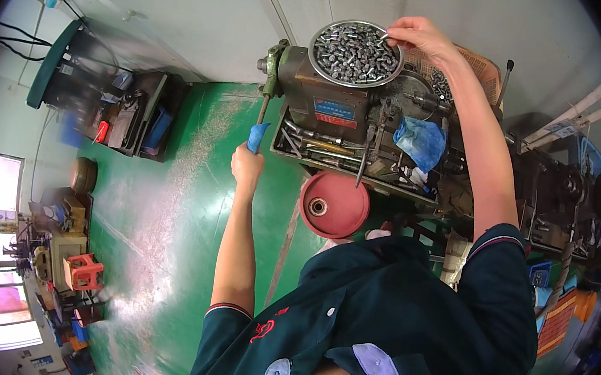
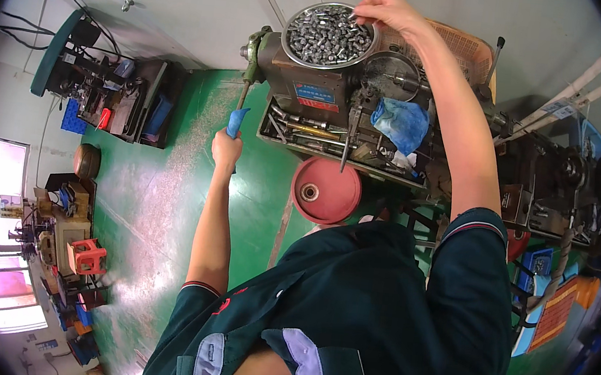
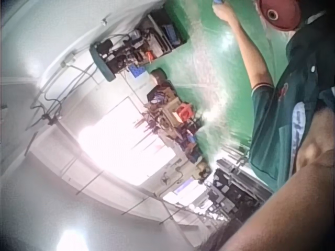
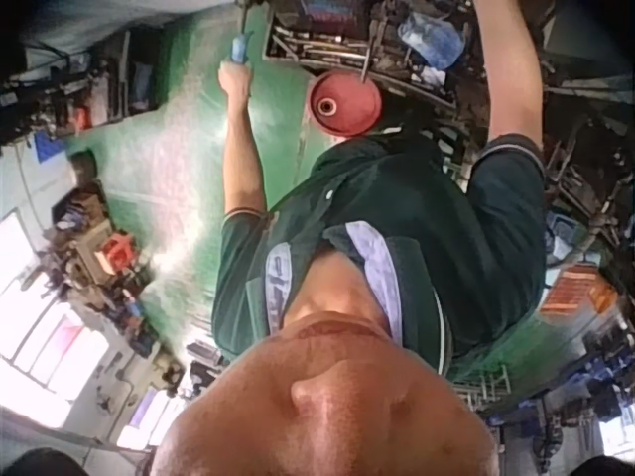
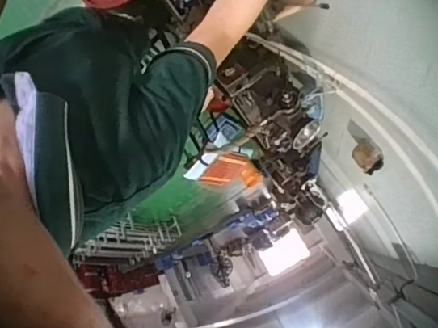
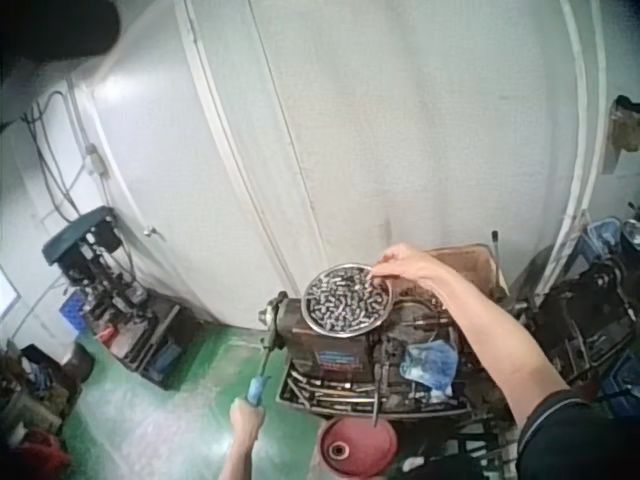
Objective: The person repeatedly loads metal bolts from a dish into a lathe machine, operates the levers by hand to process each piece, and then steps away to walk across the workshop.
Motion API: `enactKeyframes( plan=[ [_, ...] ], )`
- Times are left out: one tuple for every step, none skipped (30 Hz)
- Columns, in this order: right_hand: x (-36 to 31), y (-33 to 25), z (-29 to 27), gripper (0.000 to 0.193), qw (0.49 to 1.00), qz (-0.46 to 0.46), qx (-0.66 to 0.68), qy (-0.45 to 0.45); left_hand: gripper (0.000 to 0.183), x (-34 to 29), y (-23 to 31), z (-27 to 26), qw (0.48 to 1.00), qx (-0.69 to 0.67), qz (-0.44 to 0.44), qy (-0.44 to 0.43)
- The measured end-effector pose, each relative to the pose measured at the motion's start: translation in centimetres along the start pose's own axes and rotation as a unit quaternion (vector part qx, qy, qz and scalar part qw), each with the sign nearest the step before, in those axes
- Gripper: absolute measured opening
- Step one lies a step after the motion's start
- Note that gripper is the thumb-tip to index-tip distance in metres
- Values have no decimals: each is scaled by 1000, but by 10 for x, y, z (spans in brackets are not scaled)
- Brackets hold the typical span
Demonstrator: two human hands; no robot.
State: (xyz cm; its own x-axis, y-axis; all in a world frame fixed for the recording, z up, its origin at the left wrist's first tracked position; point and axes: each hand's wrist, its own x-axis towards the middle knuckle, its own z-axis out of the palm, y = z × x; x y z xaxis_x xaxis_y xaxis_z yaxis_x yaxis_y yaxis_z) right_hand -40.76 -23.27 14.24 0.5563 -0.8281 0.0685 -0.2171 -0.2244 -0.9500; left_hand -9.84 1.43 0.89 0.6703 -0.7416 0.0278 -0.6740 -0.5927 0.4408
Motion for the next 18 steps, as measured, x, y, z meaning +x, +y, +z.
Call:
enactKeyframes(
  plan=[
    [-4,1,-7,17,999,13,19,22,17,-1,1,-1,1000,-1,1,5],
    [-8,3,-14,16,1000,19,12,19,17,-2,2,-2,1000,-3,1,11],
    [-12,12,-23,16,999,21,13,24,17,-1,2,-1,1000,-2,5,8],
    [-13,22,-29,14,998,36,-14,45,16,0,1,-1,1000,-3,8,12],
    [-13,32,-31,13,996,51,-41,67,16,0,0,0,1000,-4,12,17],
    [-17,36,-26,15,993,73,-39,81,16,0,0,-1,1000,-2,12,16],
    [-17,51,-25,15,993,75,-38,85,16,-1,4,-2,1000,-2,12,15],
    [-14,74,-24,17,990,74,-79,86,16,-1,7,-3,1000,-2,11,15],
    [-12,93,-20,20,987,72,-119,85,16,-2,7,-3,1000,0,13,14],
    [-12,101,-12,21,985,78,-136,68,16,-2,6,-3,1000,0,5,11],
    [-13,109,-3,22,983,84,-153,51,16,-2,5,-4,1000,1,-2,8],
    [-10,121,2,21,978,84,-187,47,16,-2,5,-3,1000,2,1,8],
    [-9,128,8,21,978,85,-185,48,16,-1,4,-3,1000,1,5,7],
    [-8,135,12,19,986,83,-143,33,16,-1,4,-2,1000,-1,9,6],
    [-8,135,16,18,991,82,-101,16,16,-2,4,-3,1000,1,10,5],
    [-8,134,19,19,990,77,-116,16,16,-2,5,-4,1000,2,5,6],
    [-8,135,21,19,990,79,-114,17,16,-2,5,-4,1000,2,0,7],
    [-5,136,23,20,989,80,-127,6,16,-2,4,-4,1000,3,0,6]
  ],
)
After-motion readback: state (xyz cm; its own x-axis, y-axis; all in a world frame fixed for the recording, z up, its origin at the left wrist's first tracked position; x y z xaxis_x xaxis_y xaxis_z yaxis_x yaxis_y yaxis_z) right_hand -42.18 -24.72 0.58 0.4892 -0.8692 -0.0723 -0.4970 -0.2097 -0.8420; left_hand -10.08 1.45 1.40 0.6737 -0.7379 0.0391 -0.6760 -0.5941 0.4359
